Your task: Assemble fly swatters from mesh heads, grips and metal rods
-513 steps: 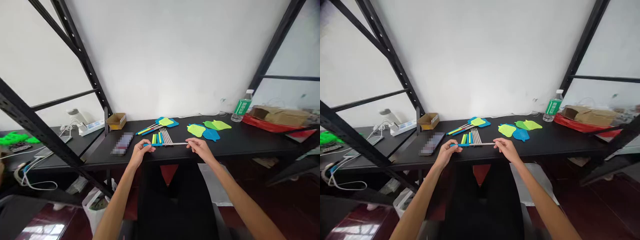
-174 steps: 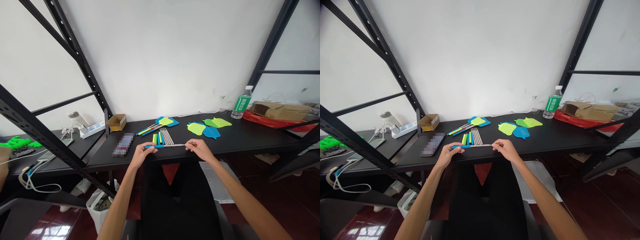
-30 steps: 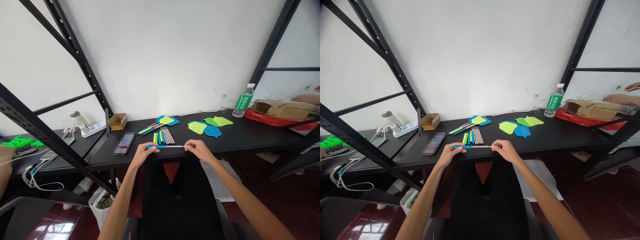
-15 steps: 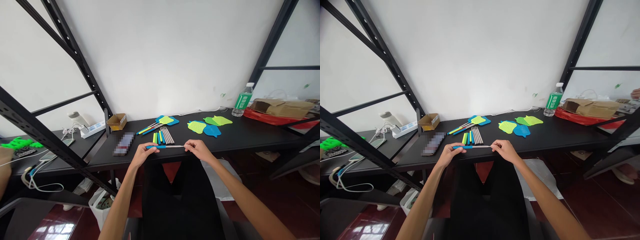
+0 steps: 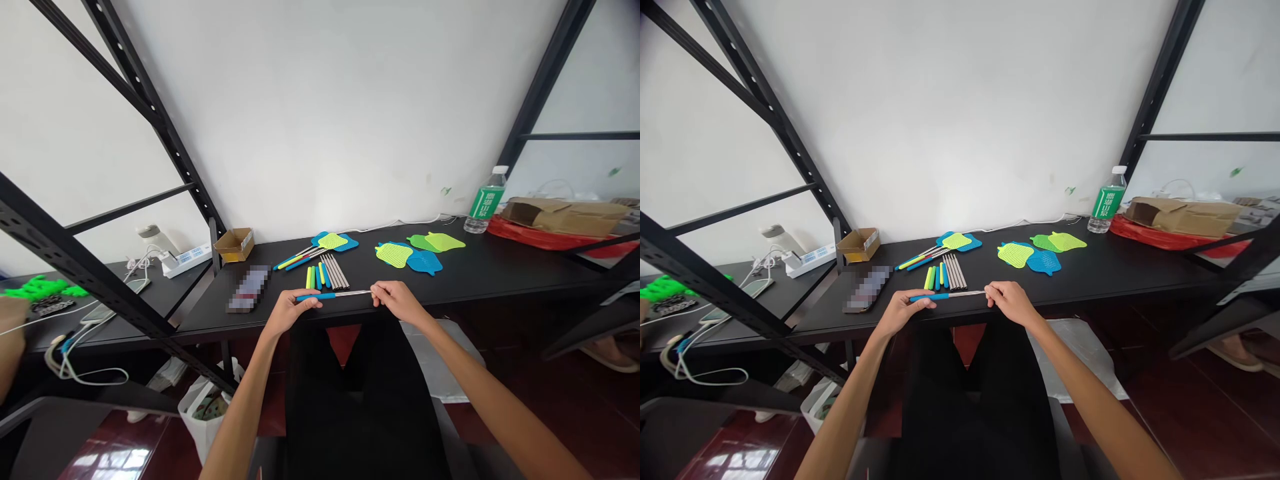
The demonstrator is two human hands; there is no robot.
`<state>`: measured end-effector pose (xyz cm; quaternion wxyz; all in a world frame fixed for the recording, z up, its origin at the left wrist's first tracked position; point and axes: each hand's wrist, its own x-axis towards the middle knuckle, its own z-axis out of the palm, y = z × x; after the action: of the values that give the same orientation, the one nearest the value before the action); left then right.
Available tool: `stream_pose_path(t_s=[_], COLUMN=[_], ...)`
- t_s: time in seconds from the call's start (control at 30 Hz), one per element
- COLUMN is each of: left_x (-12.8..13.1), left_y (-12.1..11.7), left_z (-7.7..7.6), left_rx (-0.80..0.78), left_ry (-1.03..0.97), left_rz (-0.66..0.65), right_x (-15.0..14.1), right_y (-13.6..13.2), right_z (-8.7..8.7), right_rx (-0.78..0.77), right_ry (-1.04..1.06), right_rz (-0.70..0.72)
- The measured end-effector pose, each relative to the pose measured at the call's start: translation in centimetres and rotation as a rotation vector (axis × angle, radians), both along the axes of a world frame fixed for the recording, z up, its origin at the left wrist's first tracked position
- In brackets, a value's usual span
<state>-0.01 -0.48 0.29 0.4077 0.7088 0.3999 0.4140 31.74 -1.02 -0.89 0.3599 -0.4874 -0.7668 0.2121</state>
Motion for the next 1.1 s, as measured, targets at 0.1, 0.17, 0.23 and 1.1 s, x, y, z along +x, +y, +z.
stream_pose_path(t_s=[0.1,0.17,0.23,1.1], left_x=[0.1,0.2,0.2,0.9], left_y=[0.0,0.0,0.0,-0.5], left_z=[0.0,0.0,0.1,1.0], left_rx=[0.023,0.035,0.044,0.028], left_ry=[0.047,0.063,0.078,0.181], left_rz=[0.008,0.010,0.010,0.074], right_x=[-0.1,-0.2,-0.2,0.4], right_y=[0.0,0.0,0.0,0.2], right_z=[0.2,0.3,0.4,0.9], right_rx=[-0.005,-0.015,-0.030,-0.060], right_ry=[-0.003,0.009,0.021,0.136], right_rz=[-0.009,-0.011,-0.010,0.025])
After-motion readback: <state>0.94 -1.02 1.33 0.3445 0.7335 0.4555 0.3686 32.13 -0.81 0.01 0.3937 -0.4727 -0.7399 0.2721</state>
